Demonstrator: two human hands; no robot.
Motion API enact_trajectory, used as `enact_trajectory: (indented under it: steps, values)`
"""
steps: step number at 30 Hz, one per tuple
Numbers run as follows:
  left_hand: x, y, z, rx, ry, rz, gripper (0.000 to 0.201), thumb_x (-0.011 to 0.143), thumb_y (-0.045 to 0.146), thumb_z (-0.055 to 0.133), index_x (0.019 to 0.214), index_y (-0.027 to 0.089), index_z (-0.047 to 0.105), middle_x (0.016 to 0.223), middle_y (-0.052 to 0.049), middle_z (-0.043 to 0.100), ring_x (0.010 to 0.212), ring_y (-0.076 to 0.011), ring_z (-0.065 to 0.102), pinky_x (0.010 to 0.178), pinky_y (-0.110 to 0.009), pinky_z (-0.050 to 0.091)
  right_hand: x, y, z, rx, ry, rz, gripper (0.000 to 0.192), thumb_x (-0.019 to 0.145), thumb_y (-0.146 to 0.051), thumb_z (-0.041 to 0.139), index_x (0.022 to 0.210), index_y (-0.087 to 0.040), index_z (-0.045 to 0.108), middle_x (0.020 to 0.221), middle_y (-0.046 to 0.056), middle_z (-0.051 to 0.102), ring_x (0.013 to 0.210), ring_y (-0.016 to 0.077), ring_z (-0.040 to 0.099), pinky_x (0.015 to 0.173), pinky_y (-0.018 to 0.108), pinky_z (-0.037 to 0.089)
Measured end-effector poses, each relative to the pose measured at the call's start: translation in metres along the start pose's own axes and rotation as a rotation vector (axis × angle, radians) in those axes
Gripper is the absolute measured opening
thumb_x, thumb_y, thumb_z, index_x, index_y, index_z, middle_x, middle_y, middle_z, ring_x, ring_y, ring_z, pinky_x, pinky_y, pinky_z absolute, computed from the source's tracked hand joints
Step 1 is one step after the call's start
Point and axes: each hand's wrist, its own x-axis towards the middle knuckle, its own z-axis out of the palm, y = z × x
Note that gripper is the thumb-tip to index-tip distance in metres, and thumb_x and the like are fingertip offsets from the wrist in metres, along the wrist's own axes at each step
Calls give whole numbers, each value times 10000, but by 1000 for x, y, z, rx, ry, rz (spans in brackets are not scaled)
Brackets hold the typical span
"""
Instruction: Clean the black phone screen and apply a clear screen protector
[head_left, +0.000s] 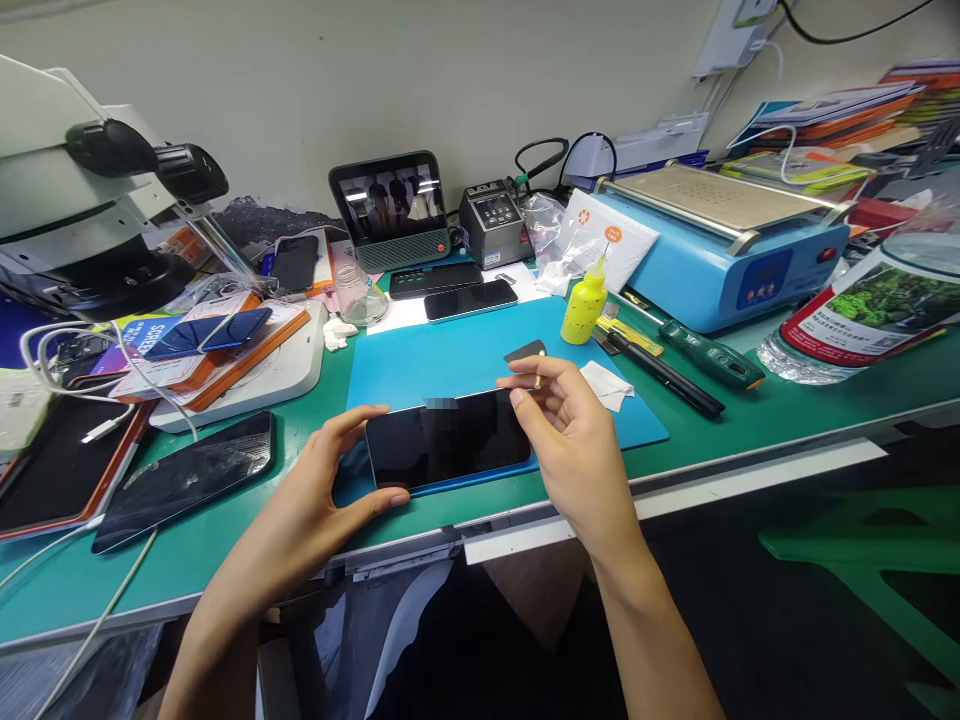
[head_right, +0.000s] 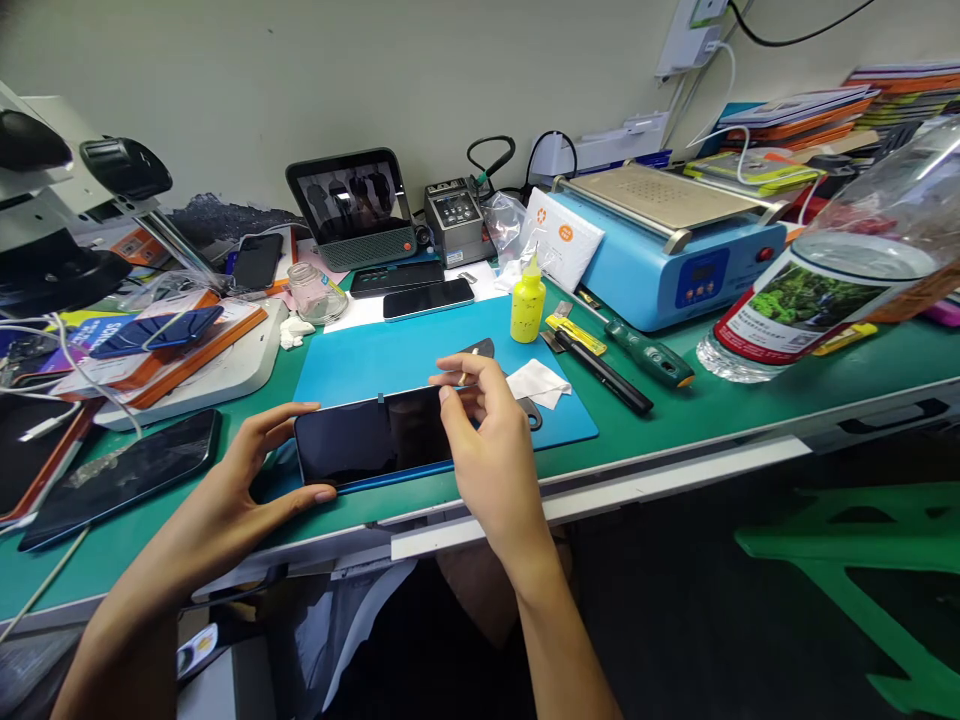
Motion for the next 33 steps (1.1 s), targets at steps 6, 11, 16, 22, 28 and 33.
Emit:
enact_trajectory:
  steps: [6, 11, 16, 22, 28, 33]
  values:
    - [-1, -1, -1, 7, 15, 29, 741, 908, 653, 782, 1530, 481, 419, 1678, -14, 476, 1582, -343, 460, 1314, -608, 379, -2, -2, 1, 10, 19, 15, 143, 1028, -336, 662, 1156, -280, 692, 1134, 45, 753, 1115, 230, 720, 983, 392, 582]
    - [0, -3, -1, 24, 21, 50, 721, 923, 638, 772, 1532, 492, 416, 1659, -4, 493, 1568, -336, 479, 1299, -594, 407, -8, -6, -4, -27, -58, 7, 253, 1012, -257, 656, 1260, -303, 671, 1228, 35, 742, 1085, 211, 698, 1021, 396, 559]
    - [0, -4, 0, 24, 21, 46, 731, 923, 638, 774, 1537, 479, 412, 1677, -20, 474, 1572, -342, 474, 1294, -590, 412, -4, -4, -2, -6, -41, 18, 234, 998, -255, 671, 1229, -292, 665, 1182, 33, 743, 1041, 204, 708, 977, 382, 571]
    - [0, -5, -1, 38, -7, 16, 758, 925, 661, 756, 1558, 459, 391, 1715, -49, 427, 1601, -385, 420, 1287, -633, 401, -3, -3, 1, -1, -13, 27, 207, 1019, -349, 676, 1215, -283, 665, 1136, 38, 739, 996, 202, 707, 932, 372, 576]
    - [1, -5, 0, 13, -19, 27, 740, 924, 658, 750, 1540, 446, 400, 1708, -57, 434, 1611, -393, 400, 1302, -666, 356, -9, -11, 4, -155, -27, 29, 458, 883, -294, 818, 1303, -292, 636, 1223, 27, 711, 1053, 215, 651, 972, 367, 531]
    - [2, -5, 2, -18, -5, 20, 764, 911, 664, 743, 1553, 435, 398, 1697, -72, 451, 1610, -390, 403, 1305, -660, 347, -8, -12, 9, -157, -10, 15, 332, 924, -283, 740, 1247, -284, 661, 1185, 19, 720, 1003, 200, 659, 894, 340, 524]
